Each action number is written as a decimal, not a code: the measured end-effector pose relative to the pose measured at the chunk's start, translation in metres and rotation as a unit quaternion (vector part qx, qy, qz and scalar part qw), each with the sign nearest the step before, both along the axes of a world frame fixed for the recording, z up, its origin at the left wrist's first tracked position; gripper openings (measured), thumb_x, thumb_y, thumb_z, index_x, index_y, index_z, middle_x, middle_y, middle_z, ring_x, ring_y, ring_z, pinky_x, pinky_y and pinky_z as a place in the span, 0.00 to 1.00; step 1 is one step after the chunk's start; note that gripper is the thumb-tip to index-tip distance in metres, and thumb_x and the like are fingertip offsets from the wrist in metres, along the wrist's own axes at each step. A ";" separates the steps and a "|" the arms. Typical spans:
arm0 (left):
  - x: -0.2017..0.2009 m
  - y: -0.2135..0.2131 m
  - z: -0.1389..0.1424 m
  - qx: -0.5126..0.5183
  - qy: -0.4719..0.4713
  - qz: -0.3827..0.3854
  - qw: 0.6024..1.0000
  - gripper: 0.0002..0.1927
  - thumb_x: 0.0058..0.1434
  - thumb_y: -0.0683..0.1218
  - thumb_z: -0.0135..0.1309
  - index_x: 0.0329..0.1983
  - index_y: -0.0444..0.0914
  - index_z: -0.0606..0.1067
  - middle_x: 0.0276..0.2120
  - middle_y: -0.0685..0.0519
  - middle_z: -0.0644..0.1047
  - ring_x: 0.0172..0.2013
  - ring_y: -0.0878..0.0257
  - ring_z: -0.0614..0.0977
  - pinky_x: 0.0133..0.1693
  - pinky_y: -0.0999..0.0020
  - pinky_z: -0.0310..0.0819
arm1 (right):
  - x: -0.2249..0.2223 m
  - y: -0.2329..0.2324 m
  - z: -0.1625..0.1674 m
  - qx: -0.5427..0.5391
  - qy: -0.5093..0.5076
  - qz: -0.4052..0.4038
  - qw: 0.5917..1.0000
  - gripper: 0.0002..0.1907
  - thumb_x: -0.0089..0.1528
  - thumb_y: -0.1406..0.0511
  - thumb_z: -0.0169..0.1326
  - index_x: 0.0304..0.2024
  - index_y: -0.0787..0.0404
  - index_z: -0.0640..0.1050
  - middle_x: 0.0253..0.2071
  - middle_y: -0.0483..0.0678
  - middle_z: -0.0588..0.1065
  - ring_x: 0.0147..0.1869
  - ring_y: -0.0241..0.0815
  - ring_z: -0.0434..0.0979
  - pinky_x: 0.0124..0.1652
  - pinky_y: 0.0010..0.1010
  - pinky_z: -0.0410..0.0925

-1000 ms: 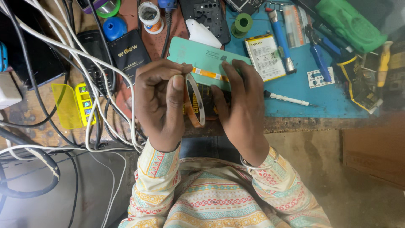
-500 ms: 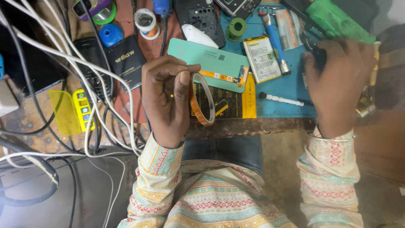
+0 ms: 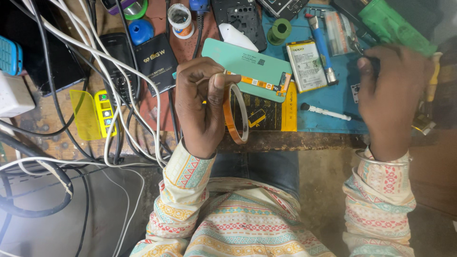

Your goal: The person works at a cluttered repair bench on a disassembled smartphone. They handle the phone body, remove the old battery, peel a strip of adhesive tape from a roll, cut it with pliers, and press the tape onto a replacement screen panel.

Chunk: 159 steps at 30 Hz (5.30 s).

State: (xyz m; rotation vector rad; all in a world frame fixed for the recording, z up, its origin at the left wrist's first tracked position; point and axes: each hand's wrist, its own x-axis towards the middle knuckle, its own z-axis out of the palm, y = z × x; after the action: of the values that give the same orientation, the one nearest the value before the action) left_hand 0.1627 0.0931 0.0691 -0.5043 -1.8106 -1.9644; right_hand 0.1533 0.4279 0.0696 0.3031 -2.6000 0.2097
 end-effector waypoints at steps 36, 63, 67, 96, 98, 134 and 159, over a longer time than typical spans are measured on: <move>0.002 -0.002 -0.001 -0.122 0.056 0.020 0.991 0.06 0.81 0.39 0.50 0.55 0.34 0.67 0.48 0.48 0.70 0.43 0.65 0.81 0.44 0.75 0.78 | -0.003 -0.120 0.109 -0.040 -0.109 0.304 0.946 0.16 0.61 0.60 0.62 0.45 0.66 0.81 0.41 0.54 0.78 0.44 0.54 0.79 0.42 0.41 0.70; 0.001 -0.001 -0.004 -0.122 0.084 -0.033 0.988 0.08 0.78 0.36 0.52 0.55 0.35 0.68 0.47 0.48 0.72 0.44 0.64 0.79 0.45 0.73 0.79 | 0.002 -0.128 0.113 0.065 -0.067 0.306 0.947 0.16 0.57 0.57 0.68 0.40 0.60 0.82 0.30 0.46 0.76 0.30 0.47 0.75 0.29 0.37 0.67; 0.000 -0.001 -0.007 -0.117 0.076 -0.030 0.990 0.07 0.78 0.36 0.52 0.55 0.35 0.67 0.47 0.48 0.72 0.44 0.63 0.79 0.45 0.73 0.78 | 0.001 -0.127 0.113 0.045 -0.084 0.308 0.947 0.18 0.56 0.58 0.67 0.43 0.62 0.82 0.32 0.48 0.78 0.31 0.49 0.76 0.29 0.37 0.67; 0.002 0.000 -0.016 -0.002 0.030 -0.112 0.993 0.07 0.80 0.36 0.46 0.58 0.34 0.64 0.50 0.49 0.67 0.45 0.64 0.83 0.49 0.73 0.82 | 0.014 -0.088 0.090 -0.106 -0.128 0.159 0.973 0.16 0.63 0.63 0.60 0.50 0.66 0.78 0.43 0.54 0.78 0.44 0.48 0.81 0.43 0.37 0.72; 0.004 -0.001 -0.018 0.010 0.025 -0.112 0.993 0.07 0.80 0.36 0.45 0.58 0.33 0.64 0.50 0.49 0.67 0.45 0.64 0.83 0.49 0.73 0.81 | 0.013 -0.073 0.075 -0.072 -0.084 0.107 0.988 0.15 0.66 0.64 0.60 0.51 0.66 0.77 0.45 0.55 0.78 0.47 0.50 0.81 0.48 0.39 0.72; 0.046 0.008 0.006 0.161 -0.063 -0.081 0.982 0.13 0.72 0.30 0.58 0.51 0.33 0.67 0.45 0.46 0.78 0.56 0.56 0.81 0.64 0.60 0.76 | 0.079 -0.191 0.064 -0.539 -0.164 0.110 0.819 0.25 0.67 0.70 0.58 0.65 0.66 0.67 0.47 0.52 0.81 0.47 0.27 0.79 0.47 0.18 0.73; 0.039 -0.010 0.004 0.409 -0.155 -0.155 0.886 0.22 0.77 0.47 0.46 0.70 0.33 0.63 0.55 0.38 0.78 0.59 0.41 0.79 0.60 0.43 0.76 | 0.077 -0.134 0.011 -0.396 0.039 0.076 0.914 0.19 0.79 0.73 0.55 0.67 0.64 0.63 0.52 0.58 0.79 0.51 0.41 0.80 0.50 0.24 0.69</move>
State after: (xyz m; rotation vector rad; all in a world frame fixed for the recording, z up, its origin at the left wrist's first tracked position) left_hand 0.2012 0.0828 0.0732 -0.2015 -0.8894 -2.9023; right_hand 0.2300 0.2942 0.0806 0.2020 -2.1837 1.2283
